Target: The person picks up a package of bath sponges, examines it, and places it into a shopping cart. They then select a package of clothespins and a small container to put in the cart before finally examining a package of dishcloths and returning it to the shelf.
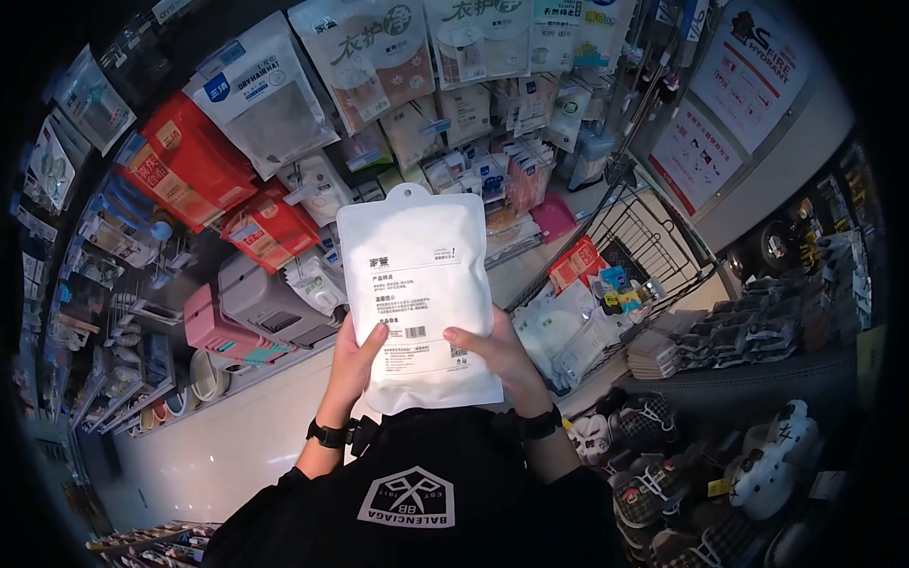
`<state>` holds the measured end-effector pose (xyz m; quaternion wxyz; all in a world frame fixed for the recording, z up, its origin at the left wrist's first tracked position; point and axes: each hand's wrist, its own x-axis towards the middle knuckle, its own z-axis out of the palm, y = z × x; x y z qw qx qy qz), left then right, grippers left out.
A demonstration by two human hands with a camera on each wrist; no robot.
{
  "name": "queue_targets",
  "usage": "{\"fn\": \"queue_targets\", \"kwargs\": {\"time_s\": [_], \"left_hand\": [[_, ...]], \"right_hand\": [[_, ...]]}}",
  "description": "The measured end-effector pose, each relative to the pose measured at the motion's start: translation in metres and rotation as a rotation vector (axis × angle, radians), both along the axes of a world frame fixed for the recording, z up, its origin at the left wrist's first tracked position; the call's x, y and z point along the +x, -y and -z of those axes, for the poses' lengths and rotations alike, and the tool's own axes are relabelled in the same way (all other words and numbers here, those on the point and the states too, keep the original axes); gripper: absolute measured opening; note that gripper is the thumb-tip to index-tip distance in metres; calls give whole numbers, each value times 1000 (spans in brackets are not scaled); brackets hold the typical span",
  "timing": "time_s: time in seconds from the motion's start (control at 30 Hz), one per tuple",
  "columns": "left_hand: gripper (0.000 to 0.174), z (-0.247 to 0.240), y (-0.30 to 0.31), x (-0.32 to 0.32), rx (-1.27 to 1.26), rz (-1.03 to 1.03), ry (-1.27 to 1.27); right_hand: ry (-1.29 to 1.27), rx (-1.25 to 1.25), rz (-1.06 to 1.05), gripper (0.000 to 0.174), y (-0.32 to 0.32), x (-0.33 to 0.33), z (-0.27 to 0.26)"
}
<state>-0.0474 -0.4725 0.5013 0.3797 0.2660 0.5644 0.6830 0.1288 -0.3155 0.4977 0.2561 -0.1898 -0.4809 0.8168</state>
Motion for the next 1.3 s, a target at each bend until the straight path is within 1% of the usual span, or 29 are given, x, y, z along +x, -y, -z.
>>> {"fn": "queue_targets", "kwargs": {"time_s": [0.03,0.1,0.13,0.2,0.23,0.3,0.33,0.37,0.43,0.47,0.5,0.57,0.6,0.63,0.7,0.73,0.77,0.83,0.87,0.9,0.97,1.0,1.03,1.07,1.1,1.13,1.27,1.3], "left_hand": [[45,3,-2,-1,9,-9,-3],[52,6,-4,-6,-29,-14,-80],[52,6,-5,-6,-20,-24,-85],[73,5,-6,-4,-157,-204,-582],[73,5,-7,-1,-155,-219,-585],[91,6,-10,7,-91,-155,-410],[101,6,-10,11,-60,-124,-322],[101,8,-8,15,-65,-143,-318],[106,11,-7,22,103,-74,-141],[105,16,-4,23,116,-1,-87],[105,21,1,24,113,-17,-87],[100,33,12,24,-3,78,0],[91,34,13,28,36,62,0],[91,35,14,32,34,47,4],[81,33,14,42,201,-166,212],[73,32,16,42,212,-199,247],[66,32,15,41,225,-238,245],[60,30,11,37,234,-361,356],[59,30,10,33,268,-398,397],[59,27,8,28,268,-407,398],[59,19,8,20,286,-378,389],[56,8,5,19,324,-389,435],[56,0,4,17,313,-396,445],[57,-5,4,13,324,-371,453],[58,-6,4,8,332,-347,464],[61,0,5,1,299,-349,481],[61,12,-8,-25,287,-299,586],[61,12,-17,-34,301,-271,572]], "right_hand": [[-3,9,-9,49,-2,-1,2],[-21,40,7,49,-7,-5,4],[-26,49,-2,49,-10,-6,3],[134,273,14,50,-16,-9,0],[128,280,2,50,-17,-12,-2],[182,664,67,51,-13,-21,-7],[170,770,96,56,-9,-25,-12],[165,771,77,56,-6,-29,-15],[55,1196,91,60,-4,-35,-22],[58,1194,0,63,-2,-33,-24],[50,1193,-15,63,0,-33,-30],[56,1346,-121,65,2,-32,-38],[48,1345,-136,65,2,-34,-37],[29,1332,-176,69,1,-35,-35],[-3,1300,-257,78,1,-34,-30],[-6,1288,-326,78,-1,-33,-31],[-12,1286,-340,78,-4,-34,-30],[-4,1326,-326,76,-6,-36,-27],[9,1321,-336,72,-8,-38,-25],[5,1319,-345,72,-9,-42,-22],[70,1370,-212,68,-11,-48,-15],[100,1423,-187,67,-16,-51,-14],[108,1413,-199,67,-21,-52,-12],[164,1369,-158,68,-25,-55,-8],[223,1323,-119,69,-29,-57,-3],[277,1320,-132,71,-35,-56,-2],[348,1290,-122,72,-46,-68,5],[346,1305,-90,72,-50,-74,6]]}}
